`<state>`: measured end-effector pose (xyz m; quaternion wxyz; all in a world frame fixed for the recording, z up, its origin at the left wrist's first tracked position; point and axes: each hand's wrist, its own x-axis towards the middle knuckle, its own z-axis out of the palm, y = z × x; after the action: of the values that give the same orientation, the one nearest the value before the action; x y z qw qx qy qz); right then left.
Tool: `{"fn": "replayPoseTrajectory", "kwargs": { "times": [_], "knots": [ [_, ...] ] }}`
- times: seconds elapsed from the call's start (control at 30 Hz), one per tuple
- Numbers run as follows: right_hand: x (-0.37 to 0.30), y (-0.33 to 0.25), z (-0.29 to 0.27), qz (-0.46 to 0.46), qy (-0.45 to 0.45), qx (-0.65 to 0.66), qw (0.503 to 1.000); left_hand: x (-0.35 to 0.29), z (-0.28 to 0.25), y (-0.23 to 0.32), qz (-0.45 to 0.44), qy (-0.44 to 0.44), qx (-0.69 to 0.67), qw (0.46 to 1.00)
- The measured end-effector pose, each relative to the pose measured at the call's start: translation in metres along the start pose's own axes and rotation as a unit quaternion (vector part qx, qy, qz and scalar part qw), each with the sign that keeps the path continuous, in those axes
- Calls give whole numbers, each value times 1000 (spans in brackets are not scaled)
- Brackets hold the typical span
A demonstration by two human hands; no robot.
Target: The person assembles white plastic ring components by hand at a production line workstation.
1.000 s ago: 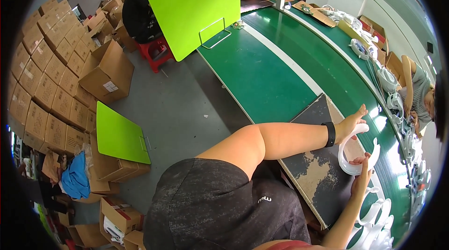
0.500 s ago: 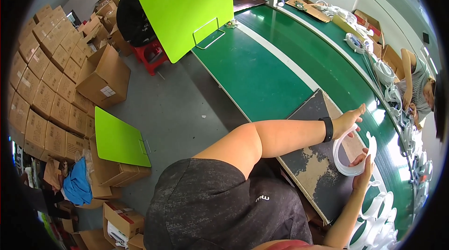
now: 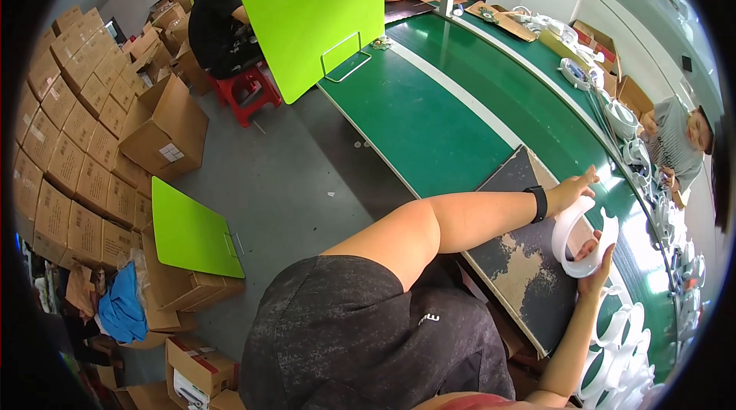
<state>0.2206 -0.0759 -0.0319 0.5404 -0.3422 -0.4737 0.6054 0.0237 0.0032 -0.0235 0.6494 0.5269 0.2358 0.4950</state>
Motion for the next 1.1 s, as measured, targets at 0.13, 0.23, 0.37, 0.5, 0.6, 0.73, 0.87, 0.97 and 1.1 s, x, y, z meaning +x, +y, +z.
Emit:
{"fn": "replayPoseTrajectory", "kwargs": {
  "times": [0.13, 0.23, 0.37, 0.5, 0.6, 0.73, 0.87, 0.97, 1.1],
  "knots": [
    [10, 4, 1, 12, 89, 8, 996, 6, -10, -22, -76, 65, -60, 993],
    [12, 9, -2, -4, 82, -46, 996, 15, -11, -34, -7, 133, -55, 990],
    [17, -2, 18, 38, 110, -76, 990, 18, -25, -27, -38, 160, 31, 986],
    [36, -6, 11, 184, 172, -79, 965, 5, -15, -10, -64, 140, -144, 978],
    [37, 2, 2, 161, 185, -76, 966, -16, -4, -13, 56, 139, -103, 983],
    [23, 4, 16, 65, 163, -125, 977, -20, -14, -19, 37, 119, 0, 992],
    [27, 6, -2, 84, 149, -79, 982, -18, -10, -25, 55, 129, 95, 986],
    [31, 8, -4, 88, 145, -92, 981, -16, -13, -26, 30, 121, 51, 991],
    [29, 6, 1, 89, 142, -99, 981, -15, -14, -28, 51, 117, 49, 991]
  ]
}}
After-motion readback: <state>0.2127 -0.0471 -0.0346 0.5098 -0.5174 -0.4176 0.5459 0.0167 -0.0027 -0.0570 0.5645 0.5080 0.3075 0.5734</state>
